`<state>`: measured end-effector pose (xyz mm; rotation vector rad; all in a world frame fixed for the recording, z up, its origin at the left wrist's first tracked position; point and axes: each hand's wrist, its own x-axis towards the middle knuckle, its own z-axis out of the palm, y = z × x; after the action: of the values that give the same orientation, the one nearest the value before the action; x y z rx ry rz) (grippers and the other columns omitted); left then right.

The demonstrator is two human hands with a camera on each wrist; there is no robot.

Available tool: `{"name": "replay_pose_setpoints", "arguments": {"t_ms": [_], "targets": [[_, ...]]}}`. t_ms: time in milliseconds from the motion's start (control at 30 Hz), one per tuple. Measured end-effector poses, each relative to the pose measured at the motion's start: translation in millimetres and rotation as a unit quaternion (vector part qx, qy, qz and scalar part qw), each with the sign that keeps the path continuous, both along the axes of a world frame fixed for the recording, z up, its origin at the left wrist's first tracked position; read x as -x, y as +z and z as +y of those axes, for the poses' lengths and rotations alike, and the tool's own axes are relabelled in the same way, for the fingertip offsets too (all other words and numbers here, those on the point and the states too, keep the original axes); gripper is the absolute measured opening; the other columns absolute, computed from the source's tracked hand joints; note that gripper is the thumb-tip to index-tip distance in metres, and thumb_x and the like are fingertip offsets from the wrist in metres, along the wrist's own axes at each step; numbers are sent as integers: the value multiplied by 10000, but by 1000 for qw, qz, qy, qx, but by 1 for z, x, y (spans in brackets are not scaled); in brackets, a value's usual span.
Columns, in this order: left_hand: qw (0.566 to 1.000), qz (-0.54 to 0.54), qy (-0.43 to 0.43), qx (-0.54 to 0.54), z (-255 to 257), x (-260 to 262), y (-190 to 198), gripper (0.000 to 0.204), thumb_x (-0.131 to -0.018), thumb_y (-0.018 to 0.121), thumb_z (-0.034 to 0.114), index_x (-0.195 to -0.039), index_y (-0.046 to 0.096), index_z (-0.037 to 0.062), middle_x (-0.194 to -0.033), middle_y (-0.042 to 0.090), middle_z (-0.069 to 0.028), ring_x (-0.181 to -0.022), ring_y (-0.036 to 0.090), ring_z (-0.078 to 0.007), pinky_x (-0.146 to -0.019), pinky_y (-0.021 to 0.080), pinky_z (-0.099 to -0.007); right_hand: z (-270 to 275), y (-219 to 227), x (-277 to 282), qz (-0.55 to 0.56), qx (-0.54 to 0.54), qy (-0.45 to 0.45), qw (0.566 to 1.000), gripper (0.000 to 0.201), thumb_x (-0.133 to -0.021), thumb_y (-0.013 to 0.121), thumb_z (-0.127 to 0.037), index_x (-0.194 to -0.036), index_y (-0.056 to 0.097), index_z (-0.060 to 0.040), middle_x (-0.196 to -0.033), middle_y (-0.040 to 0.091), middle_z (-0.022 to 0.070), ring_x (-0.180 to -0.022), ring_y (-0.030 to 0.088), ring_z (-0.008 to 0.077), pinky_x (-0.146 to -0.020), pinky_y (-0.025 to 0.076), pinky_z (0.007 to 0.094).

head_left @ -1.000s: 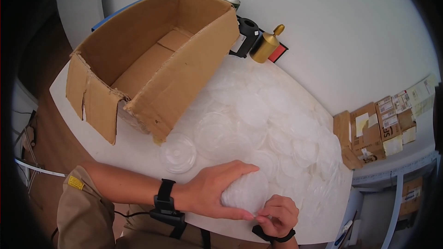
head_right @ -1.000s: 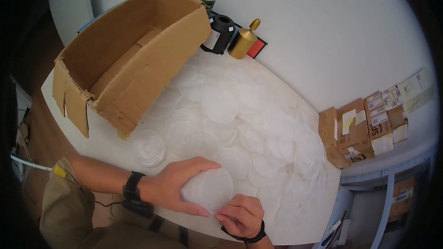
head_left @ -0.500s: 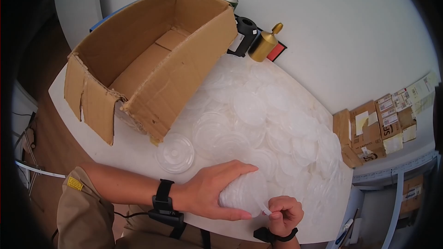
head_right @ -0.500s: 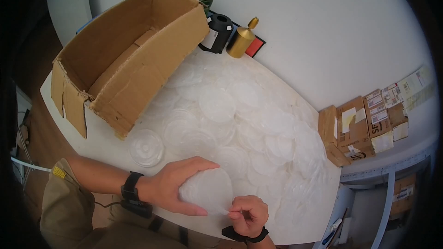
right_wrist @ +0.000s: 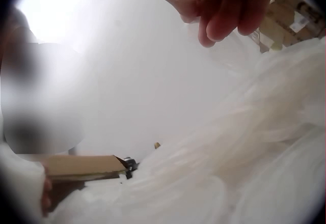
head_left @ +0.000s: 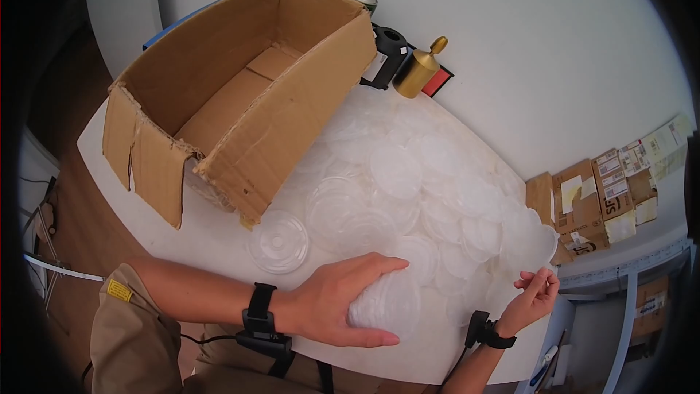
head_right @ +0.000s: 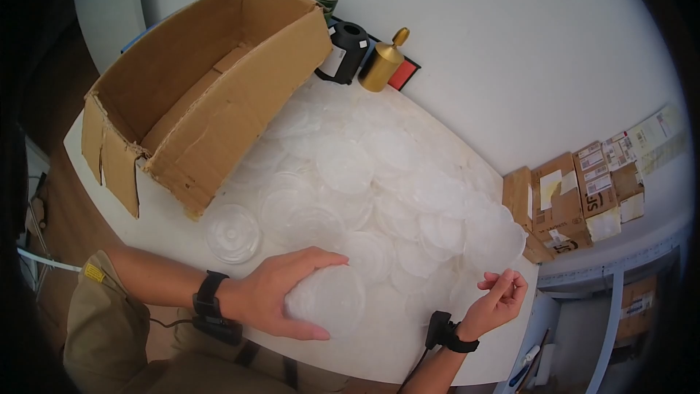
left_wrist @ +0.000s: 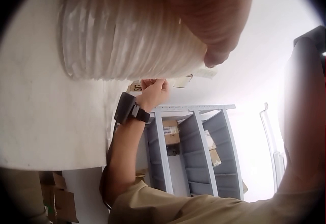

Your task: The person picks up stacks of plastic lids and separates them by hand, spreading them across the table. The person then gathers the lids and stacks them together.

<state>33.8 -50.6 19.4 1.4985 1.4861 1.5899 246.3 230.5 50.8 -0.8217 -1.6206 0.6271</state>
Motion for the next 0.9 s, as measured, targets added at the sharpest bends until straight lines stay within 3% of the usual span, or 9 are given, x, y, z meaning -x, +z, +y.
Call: {"name": "replay_pose_setpoints", "arguments": {"t_ms": [67, 233, 333, 367, 467, 633, 700, 867, 900], "targets": [[1000, 0, 1, -1, 0, 0, 0, 866, -752, 885, 316, -1433, 455, -1, -1300, 581, -190, -1146, 618, -324, -963, 499, -363, 15, -6, -4, -120, -61, -65, 989, 197, -1042, 594, -192, -960, 618, -14, -696, 621, 26, -577, 550, 61, -533, 434, 211], [1000, 3, 8, -11, -1, 0, 0, 860, -750, 887, 317, -1426, 462, -2, -1296, 584, -191, -1143, 619, -325, -964, 498, -360, 9, -15, 4, -186, -30, -24, 982, 214, -1020, 620, -177, -896, 605, -3, -658, 610, 21, -568, 564, 72, -531, 445, 224], [1000, -4, -5, -5, 1, 0, 2, 853, -751, 887, 320, -1420, 467, -4, -1294, 587, -188, -1144, 620, -321, -965, 498, -358, -6, -16, 10, -200, -30, 77, 976, 146, -975, 636, -107, -875, 622, -1, -642, 620, 25, -560, 583, 88, -552, 454, 236], [1000, 6, 7, -24, 2, -1, 0, 837, -770, 872, 343, -1411, 464, -8, -1250, 594, -184, -1102, 624, -333, -924, 508, -367, -9, -16, 10, -201, -32, 75, 976, 146, -975, 636, -107, -875, 622, -1, -642, 620, 25, -560, 583, 88, -552, 454, 236], [999, 14, 20, -43, 2, -1, -1, 824, -788, 858, 370, -1402, 461, -11, -1205, 601, -180, -1056, 631, -345, -879, 518, -375, -18, -19, 12, -258, -59, 173, 949, 110, -932, 653, -66, -848, 638, 3, -650, 643, 53, -561, 609, 118, -578, 462, 250], [999, 14, 15, -29, 1, 0, 0, 829, -787, 858, 380, -1404, 461, -6, -1206, 601, -181, -1054, 632, -346, -878, 519, -374, -48, -18, 16, -208, -60, 247, 945, 157, -897, 717, -149, -890, 668, 0, -663, 644, 66, -572, 615, 147, -569, 456, 257], [999, 9, 12, -28, 2, -1, -1, 834, -784, 858, 389, -1405, 462, -3, -1213, 601, -182, -1061, 631, -350, -882, 520, -377, -77, -7, 25, -140, -55, 409, 900, 217, -856, 779, -203, -895, 684, -12, -667, 629, 59, -580, 616, 176, -562, 454, 265], [999, 24, 16, -34, 4, 0, -3, 836, -779, 863, 391, -1402, 466, 0, -1224, 599, -186, -1070, 630, -358, -885, 520, -382, -118, 1, 42, -178, -155, 517, 823, 251, -717, 875, -137, -864, 691, -50, -750, 619, 56, -601, 573, 223, -534, 437, 303], [999, 27, 18, -37, 4, -1, -3, 834, -777, 866, 391, -1399, 470, 0, -1228, 599, -189, -1073, 629, -360, -886, 520, -383, -118, 0, 42, -178, -153, 517, 823, 251, -717, 875, -137, -864, 691, -50, -750, 619, 56, -601, 573, 223, -534, 437, 303]]}}
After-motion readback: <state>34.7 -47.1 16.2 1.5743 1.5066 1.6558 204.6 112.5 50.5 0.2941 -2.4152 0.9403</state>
